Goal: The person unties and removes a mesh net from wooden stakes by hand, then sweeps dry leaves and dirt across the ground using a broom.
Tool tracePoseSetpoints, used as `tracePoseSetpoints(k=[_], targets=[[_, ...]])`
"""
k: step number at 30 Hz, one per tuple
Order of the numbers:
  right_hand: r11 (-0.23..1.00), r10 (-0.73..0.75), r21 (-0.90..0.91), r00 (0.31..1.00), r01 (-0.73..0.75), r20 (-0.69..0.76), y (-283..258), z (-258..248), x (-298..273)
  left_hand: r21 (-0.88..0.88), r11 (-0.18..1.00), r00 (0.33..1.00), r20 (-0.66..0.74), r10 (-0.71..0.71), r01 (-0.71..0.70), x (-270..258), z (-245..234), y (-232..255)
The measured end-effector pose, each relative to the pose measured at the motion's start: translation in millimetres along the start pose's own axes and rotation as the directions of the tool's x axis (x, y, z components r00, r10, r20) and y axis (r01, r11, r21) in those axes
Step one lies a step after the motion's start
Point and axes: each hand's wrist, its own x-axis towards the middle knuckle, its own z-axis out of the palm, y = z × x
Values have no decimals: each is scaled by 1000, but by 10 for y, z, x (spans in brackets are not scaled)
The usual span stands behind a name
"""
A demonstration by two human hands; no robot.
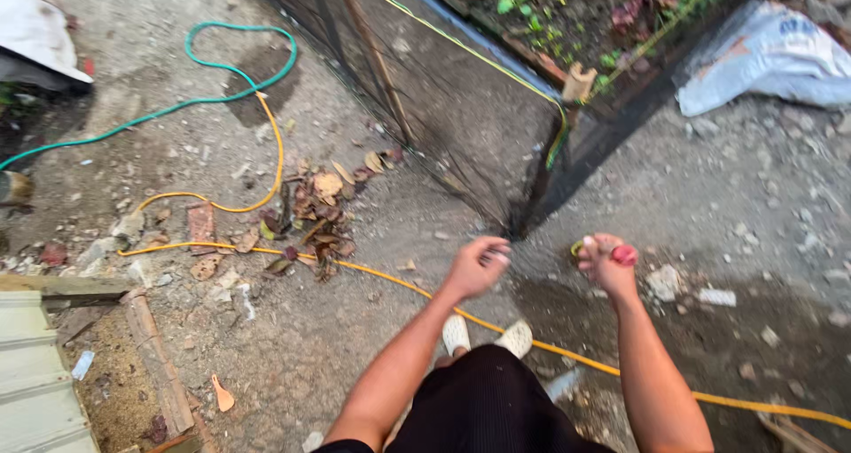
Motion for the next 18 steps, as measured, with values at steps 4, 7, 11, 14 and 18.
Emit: tracePoseSetpoints(k=[4,7,11,14,18], targets=[[911,-89,-407,995,59,-54,-44,337,-161,22,901,882,215,419,-433,-174,148,1313],[653,-90,-758,994,10,-64,-69,522,-318,-67,718,706,138,695,-693,-260,190,1740],[431,-201,-883,974,185,106,-143,671,-521,10,842,834,142,533,-539,-358,14,1603],[336,-76,-937,994,96,75,-314,975,-753,24,844,844,49,535,-536,-418,-414,1387],[300,81,-948,988,102,132,-206,1453,-991,-346,918,961,124,249,-193,-617,-1086,1001]])
